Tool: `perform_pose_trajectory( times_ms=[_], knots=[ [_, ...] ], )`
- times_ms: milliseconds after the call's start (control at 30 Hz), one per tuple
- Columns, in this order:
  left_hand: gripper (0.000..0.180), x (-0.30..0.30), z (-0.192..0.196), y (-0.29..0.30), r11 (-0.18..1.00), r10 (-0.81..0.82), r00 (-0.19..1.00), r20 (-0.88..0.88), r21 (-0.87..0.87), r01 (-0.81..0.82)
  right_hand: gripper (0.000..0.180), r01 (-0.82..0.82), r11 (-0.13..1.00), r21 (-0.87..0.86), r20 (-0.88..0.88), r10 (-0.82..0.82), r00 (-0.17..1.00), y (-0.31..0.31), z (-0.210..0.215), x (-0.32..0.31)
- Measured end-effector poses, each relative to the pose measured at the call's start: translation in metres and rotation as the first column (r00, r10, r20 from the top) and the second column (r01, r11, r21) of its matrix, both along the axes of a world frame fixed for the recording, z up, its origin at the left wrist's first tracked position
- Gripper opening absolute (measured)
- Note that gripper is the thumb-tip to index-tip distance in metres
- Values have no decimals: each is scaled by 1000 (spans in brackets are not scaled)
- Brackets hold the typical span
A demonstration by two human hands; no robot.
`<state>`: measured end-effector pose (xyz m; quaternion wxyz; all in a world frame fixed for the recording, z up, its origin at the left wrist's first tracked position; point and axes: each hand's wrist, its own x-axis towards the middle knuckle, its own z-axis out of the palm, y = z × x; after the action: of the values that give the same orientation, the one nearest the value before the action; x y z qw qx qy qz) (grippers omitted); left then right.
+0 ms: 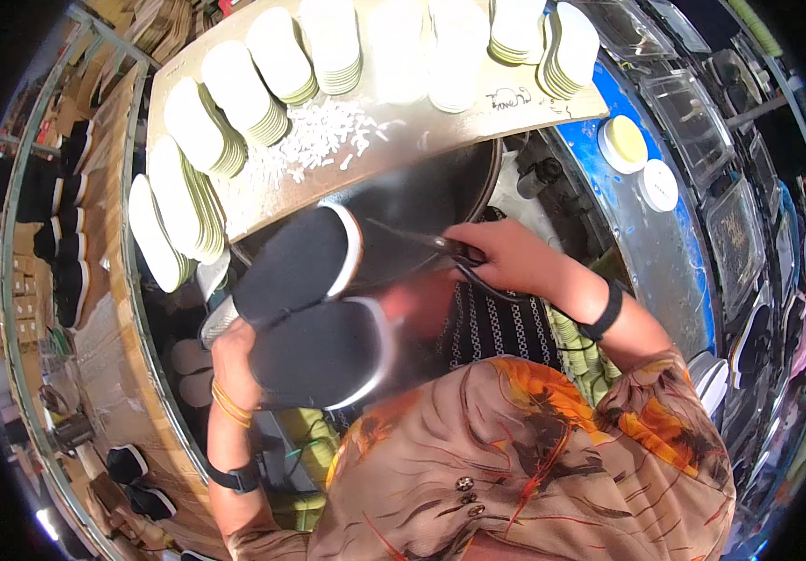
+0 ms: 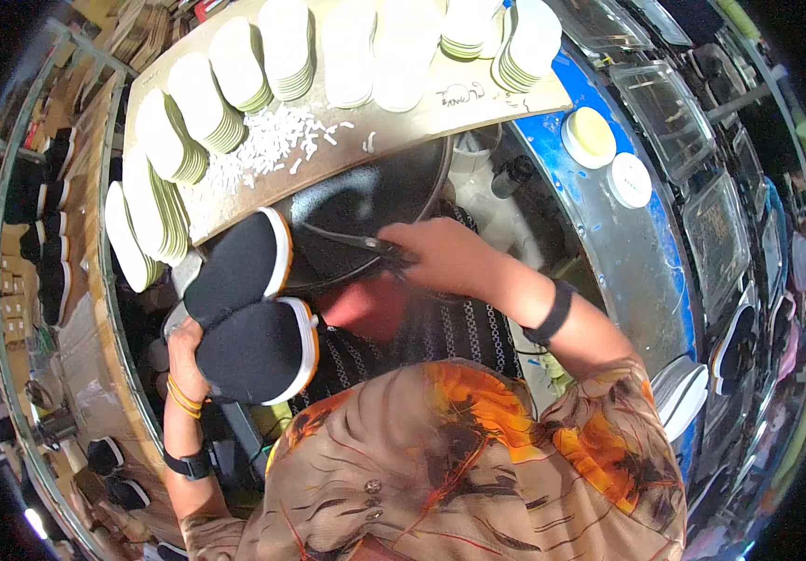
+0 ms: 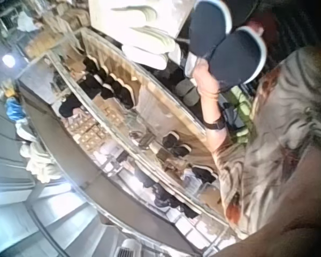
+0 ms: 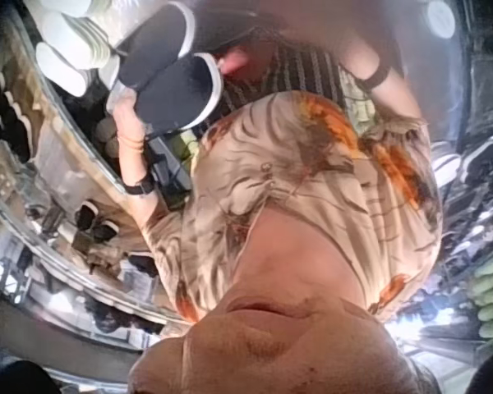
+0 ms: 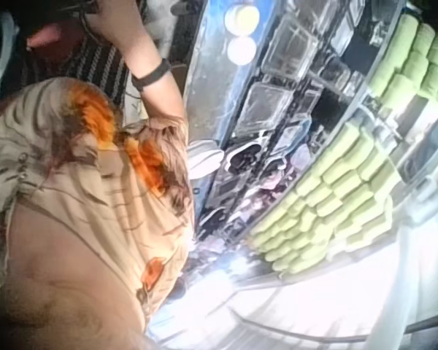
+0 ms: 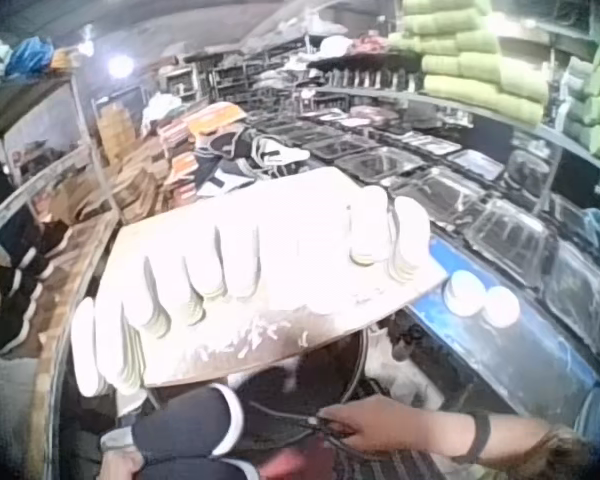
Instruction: Trimming excess material from shoes and inserting insoles in a factory setting.
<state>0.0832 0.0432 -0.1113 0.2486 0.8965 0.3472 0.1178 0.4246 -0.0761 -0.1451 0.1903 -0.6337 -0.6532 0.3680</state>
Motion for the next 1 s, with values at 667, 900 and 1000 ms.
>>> perform_pose_trajectory(
  times_ms=[667, 900, 1000],
  knots=[
    [22, -13, -22, 10, 720, 475, 763, 438, -692, -51, 43, 596, 745, 301, 44, -635, 772, -73, -9, 28],
    [19, 5, -25, -11, 643, 727, 469, 502, -737, -207, 37, 940, 260, 221, 252, -946, 203, -290, -108, 207],
    [18, -10, -32, -34, 585, 791, 363, 493, -782, -213, 44, 948, 248, 200, 391, -907, 155, -313, -118, 210]
  ],
)
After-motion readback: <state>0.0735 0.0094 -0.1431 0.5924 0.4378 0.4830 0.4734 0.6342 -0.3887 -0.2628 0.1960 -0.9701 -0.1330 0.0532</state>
